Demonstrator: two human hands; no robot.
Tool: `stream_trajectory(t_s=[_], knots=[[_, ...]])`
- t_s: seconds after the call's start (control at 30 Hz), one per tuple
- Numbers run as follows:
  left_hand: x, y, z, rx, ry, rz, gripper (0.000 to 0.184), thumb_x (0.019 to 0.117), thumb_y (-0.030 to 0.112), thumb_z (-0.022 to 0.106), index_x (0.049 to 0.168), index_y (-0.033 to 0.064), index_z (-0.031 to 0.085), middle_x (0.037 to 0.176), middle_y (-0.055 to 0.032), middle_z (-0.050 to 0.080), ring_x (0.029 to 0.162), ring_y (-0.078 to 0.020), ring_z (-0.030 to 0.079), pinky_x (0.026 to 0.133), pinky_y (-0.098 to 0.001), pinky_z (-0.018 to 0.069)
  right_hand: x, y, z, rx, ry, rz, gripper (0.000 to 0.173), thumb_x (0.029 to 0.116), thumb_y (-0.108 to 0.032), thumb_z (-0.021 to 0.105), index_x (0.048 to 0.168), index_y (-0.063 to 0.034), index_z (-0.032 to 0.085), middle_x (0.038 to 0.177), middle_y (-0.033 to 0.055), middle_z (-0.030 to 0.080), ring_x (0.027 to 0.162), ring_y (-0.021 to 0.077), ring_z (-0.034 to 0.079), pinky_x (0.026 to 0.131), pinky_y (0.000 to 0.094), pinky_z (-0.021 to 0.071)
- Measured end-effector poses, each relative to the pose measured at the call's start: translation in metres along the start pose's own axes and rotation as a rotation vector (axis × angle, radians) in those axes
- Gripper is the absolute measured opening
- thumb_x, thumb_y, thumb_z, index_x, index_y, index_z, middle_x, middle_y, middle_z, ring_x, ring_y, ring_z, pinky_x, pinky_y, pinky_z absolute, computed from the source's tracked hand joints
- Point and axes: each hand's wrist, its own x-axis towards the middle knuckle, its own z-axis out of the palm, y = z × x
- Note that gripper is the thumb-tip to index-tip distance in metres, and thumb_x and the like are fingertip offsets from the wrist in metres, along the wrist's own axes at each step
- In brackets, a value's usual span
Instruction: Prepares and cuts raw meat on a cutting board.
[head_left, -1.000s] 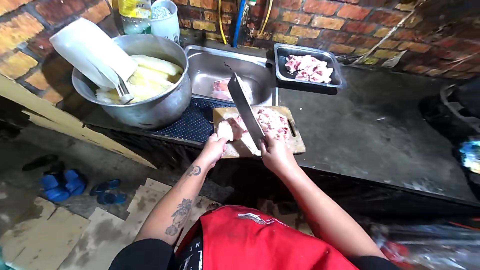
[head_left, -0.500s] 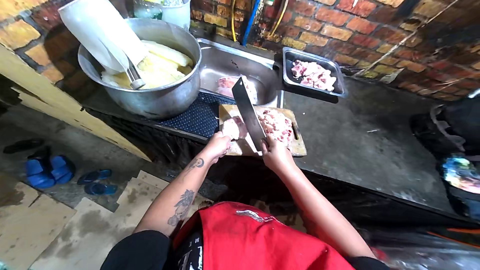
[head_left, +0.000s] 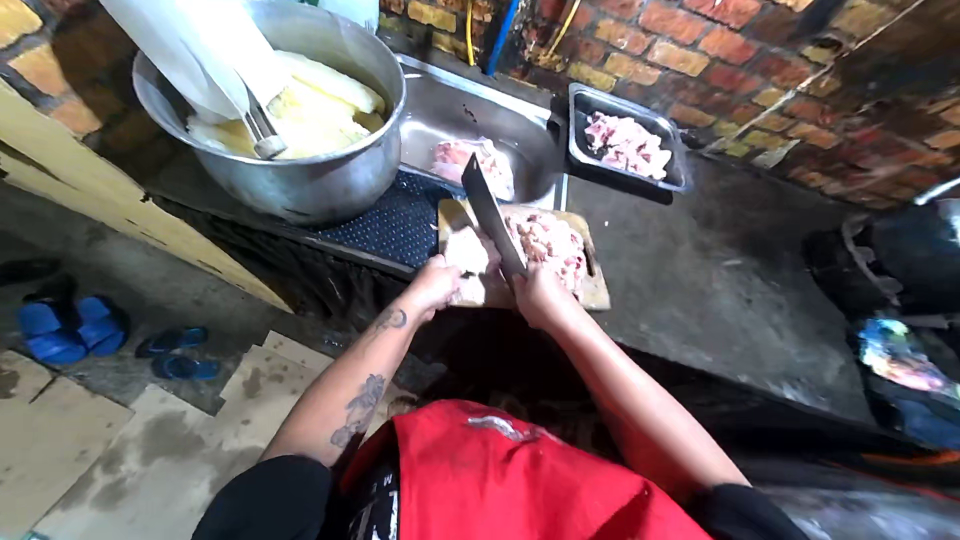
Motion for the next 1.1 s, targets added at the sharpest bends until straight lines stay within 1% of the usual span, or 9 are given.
stream_trajectory(t_s=[0.1,0.2,0.33,0.47,0.63,0.8,0.97,1.07,1.1], knots=[[0.003,-0.003,-0.002,0.006,-0.006,-0.006,0.015,0.1112,0.025,0.044,0.113,0.0107,0.048,0.062,0.0040,0.036,0.045,-0.0041,0.028,0.042,-0.0191,0.0240,0.010,0.005,-0.006,0.045,-0.173,0.029,0.034,0.1126,-0.026,0.042,0.122,0.0029,0.056,0.085,0.0160,0.062,0.062,0.0217,0.063,0.063,0.0390,0.0566],[0.005,0.003,-0.004,0.018,-0.047,-0.025,0.015,0.1126,0.025,0.042,0.113,0.0109,0.046,0.062,0.0046,0.033,0.045,-0.0038,0.027,0.042,-0.0183,0.0233,0.011,0.000,-0.011,0.057,-0.150,0.035,0.033,0.1128,-0.026,0.042,0.119,0.0032,0.057,0.080,0.0139,0.060,0.058,0.0188,0.061,0.062,0.0357,0.0557],[0.009,-0.004,-0.009,0.054,-0.063,-0.002,0.015,0.1121,0.026,0.043,0.107,0.0124,0.045,0.059,0.0054,0.030,0.043,-0.0032,0.024,0.041,-0.0182,0.0206,0.046,-0.011,-0.005,0.052,-0.088,-0.028,0.035,0.1115,-0.029,0.044,0.119,0.0021,0.058,0.085,0.0185,0.065,0.064,0.0272,0.066,0.063,0.0458,0.0573],[0.011,-0.012,-0.005,-0.013,-0.028,-0.002,0.015,0.1113,0.027,0.044,0.109,0.0124,0.046,0.057,0.0052,0.030,0.041,-0.0028,0.023,0.040,-0.0173,0.0207,0.079,-0.017,-0.004,0.097,-0.076,-0.064,0.037,0.1092,-0.030,0.048,0.120,0.0025,0.059,0.099,0.0246,0.067,0.082,0.0372,0.070,0.074,0.0573,0.0575],[0.005,-0.012,-0.016,-0.153,-0.008,0.007,0.013,0.1114,0.024,0.043,0.105,0.0135,0.047,0.060,0.0058,0.035,0.043,-0.0012,0.025,0.039,-0.0157,0.0223,0.016,0.017,-0.003,0.060,-0.148,-0.010,0.033,0.1119,-0.029,0.042,0.121,-0.0008,0.056,0.082,0.0163,0.062,0.060,0.0249,0.064,0.058,0.0427,0.0565],[-0.019,0.012,-0.026,-0.245,0.079,0.067,0.014,0.1118,0.023,0.040,0.105,0.0135,0.048,0.058,0.0069,0.036,0.041,0.0004,0.026,0.039,-0.0143,0.0222,-0.022,0.071,-0.017,0.116,-0.212,0.064,0.038,0.1134,-0.030,0.041,0.131,0.0012,0.053,0.086,0.0147,0.060,0.062,0.0200,0.061,0.062,0.0374,0.0555],[0.001,0.020,0.015,-0.246,0.039,0.087,0.020,0.1133,0.026,0.039,0.112,0.0086,0.048,0.066,0.0014,0.049,0.047,-0.0047,0.042,0.044,-0.0187,0.0372,-0.015,0.069,-0.016,0.150,-0.064,0.031,0.041,0.1137,-0.030,0.038,0.136,-0.0004,0.054,0.093,0.0201,0.067,0.074,0.0297,0.068,0.075,0.0481,0.0578],[0.013,0.007,0.031,0.221,0.173,0.131,0.036,0.1128,0.033,0.041,0.121,0.0004,0.055,0.076,-0.0075,0.065,0.051,-0.0111,0.055,0.049,-0.0264,0.0472,-0.015,0.056,-0.007,0.168,0.063,-0.069,0.037,0.1131,-0.028,0.038,0.128,0.0006,0.056,0.089,0.0201,0.067,0.075,0.0330,0.070,0.075,0.0529,0.0582],[0.013,0.007,0.031,0.406,0.229,0.167,0.039,0.1115,0.033,0.045,0.122,-0.0014,0.059,0.084,-0.0108,0.069,0.062,-0.0173,0.064,0.060,-0.0351,0.0558,-0.015,0.049,-0.003,0.181,0.108,-0.106,0.036,0.1130,-0.027,0.038,0.128,0.0004,0.056,0.087,0.0193,0.067,0.074,0.0327,0.070,0.074,0.0530,0.0583]])
